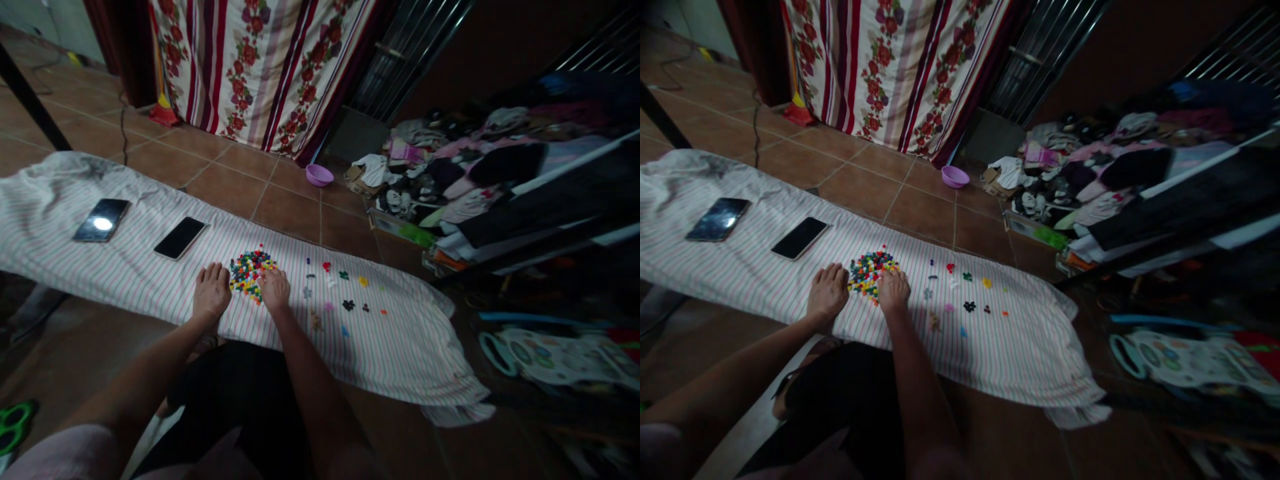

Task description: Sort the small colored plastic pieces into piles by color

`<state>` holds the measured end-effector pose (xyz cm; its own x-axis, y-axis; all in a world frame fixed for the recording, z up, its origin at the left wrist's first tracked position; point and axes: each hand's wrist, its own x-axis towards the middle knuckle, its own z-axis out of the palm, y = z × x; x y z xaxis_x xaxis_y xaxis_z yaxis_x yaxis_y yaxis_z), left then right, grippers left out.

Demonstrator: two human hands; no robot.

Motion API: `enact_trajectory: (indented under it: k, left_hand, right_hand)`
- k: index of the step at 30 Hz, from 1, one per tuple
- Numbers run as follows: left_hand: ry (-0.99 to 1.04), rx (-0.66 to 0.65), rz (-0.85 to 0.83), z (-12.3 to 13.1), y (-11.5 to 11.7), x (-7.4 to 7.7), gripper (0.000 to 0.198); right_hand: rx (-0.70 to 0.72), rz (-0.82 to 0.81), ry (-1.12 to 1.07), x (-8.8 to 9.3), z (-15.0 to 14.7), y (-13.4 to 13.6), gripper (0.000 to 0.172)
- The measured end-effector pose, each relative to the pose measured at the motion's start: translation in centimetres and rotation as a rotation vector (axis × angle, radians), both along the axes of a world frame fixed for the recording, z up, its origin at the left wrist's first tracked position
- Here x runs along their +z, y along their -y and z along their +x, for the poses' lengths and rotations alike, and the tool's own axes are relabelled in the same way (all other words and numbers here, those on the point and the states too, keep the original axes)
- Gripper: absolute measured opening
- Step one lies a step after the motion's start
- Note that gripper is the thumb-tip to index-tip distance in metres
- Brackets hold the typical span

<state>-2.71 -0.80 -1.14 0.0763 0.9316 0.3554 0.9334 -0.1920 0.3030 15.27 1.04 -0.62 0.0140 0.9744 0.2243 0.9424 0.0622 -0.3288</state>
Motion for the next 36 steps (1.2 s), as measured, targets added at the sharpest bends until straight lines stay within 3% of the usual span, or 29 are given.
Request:
enact_trajectory:
  k: [6,14,22,28,36]
  left_hand:
    - [0.024,-0.002,0.018,0.0,-0.1,-0.3,0.032]
    - [-0.022,0.006,0.021,0.1,0.0,-0.1,0.033]
    - [0.01,0.007,0.025,0.0,-0.1,-0.3,0.033]
    - [0.01,-0.004,0.013,-0.1,0.0,-0.4,0.034]
    - [-0.014,0.006,0.023,0.0,0.0,-0.4,0.035]
  right_hand:
    - [-0.029,-0.063,0.022,0.5,-0.5,-0.3,0.01]
    - [0.017,0.04,-0.02,0.4,-0.2,0.2,0.012]
    - [-0.033,0.099,-0.176,-0.1,0.7,0.3,0.01]
    - [-0.152,0.163,-0.319,-0.7,4.8,0.2,0.012]
    - [-0.271,0.268,-0.332,-0.4,13.1,-0.3,0.022]
